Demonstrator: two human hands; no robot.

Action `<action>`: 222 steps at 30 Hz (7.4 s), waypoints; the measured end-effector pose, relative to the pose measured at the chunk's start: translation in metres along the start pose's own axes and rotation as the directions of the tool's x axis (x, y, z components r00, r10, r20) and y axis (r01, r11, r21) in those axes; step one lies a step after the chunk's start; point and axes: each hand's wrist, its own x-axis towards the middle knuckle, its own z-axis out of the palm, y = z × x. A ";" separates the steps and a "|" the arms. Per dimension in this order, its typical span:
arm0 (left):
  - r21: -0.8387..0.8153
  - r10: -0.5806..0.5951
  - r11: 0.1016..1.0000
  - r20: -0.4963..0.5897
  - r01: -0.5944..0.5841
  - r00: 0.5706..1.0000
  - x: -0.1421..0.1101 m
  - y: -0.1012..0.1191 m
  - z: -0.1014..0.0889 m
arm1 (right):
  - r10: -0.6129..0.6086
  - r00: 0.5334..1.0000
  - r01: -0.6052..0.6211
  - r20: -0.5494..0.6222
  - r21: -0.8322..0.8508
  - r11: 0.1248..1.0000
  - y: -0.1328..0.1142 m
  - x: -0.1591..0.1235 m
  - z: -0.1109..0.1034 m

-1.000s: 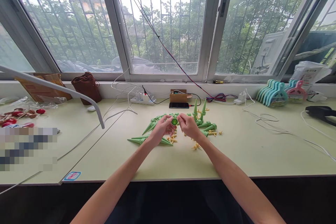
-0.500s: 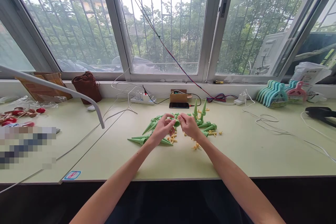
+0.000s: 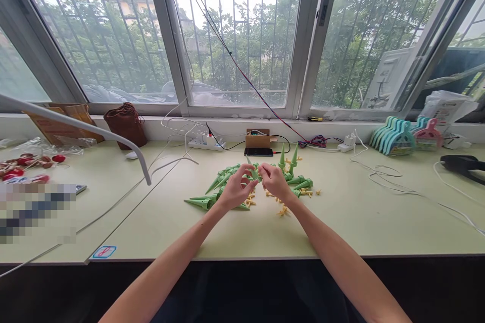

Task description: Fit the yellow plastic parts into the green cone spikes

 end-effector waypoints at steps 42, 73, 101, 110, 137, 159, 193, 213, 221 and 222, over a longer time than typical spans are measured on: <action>-0.273 -0.152 0.946 0.110 0.177 0.982 0.004 0.000 0.002 | 0.026 1.000 -0.025 -0.009 0.082 0.996 -0.008 -0.003 0.003; 0.019 -0.031 0.999 -0.037 0.031 0.999 0.002 0.003 0.002 | 0.035 0.999 -0.035 -0.001 0.003 0.999 -0.010 -0.001 0.000; -0.429 -0.322 0.838 0.109 0.337 0.940 0.005 0.001 0.002 | 0.039 0.997 -0.032 -0.068 0.110 0.993 -0.006 -0.002 0.000; -0.519 -0.401 0.751 0.133 0.408 0.907 0.009 0.001 0.000 | 0.003 0.999 -0.010 0.051 0.128 0.992 -0.007 -0.002 0.002; -0.189 -0.138 0.973 -0.022 0.132 0.990 0.004 -0.008 0.002 | 0.065 0.993 -0.073 0.098 0.077 0.994 -0.004 -0.002 -0.001; -0.074 -0.052 0.996 -0.105 0.044 0.993 0.001 0.000 0.002 | 0.087 0.996 -0.086 0.033 -0.025 0.996 -0.006 0.000 0.003; -0.258 -0.166 0.958 -0.138 0.126 0.977 0.003 0.004 0.005 | 0.090 0.991 -0.093 0.100 0.025 0.995 -0.003 0.000 0.007; -0.427 -0.283 0.871 -0.032 0.243 0.959 0.007 0.002 0.003 | 0.042 0.997 -0.041 -0.061 0.011 0.999 -0.005 -0.001 0.005; -0.504 -0.397 0.795 -0.014 0.337 0.918 0.008 0.006 0.000 | -0.096 0.995 0.094 -0.026 -0.075 0.993 -0.009 -0.005 0.004; -0.505 -0.401 0.791 -0.005 0.344 0.916 0.007 0.006 0.000 | -0.106 0.994 0.104 -0.016 -0.074 0.992 -0.008 -0.005 0.004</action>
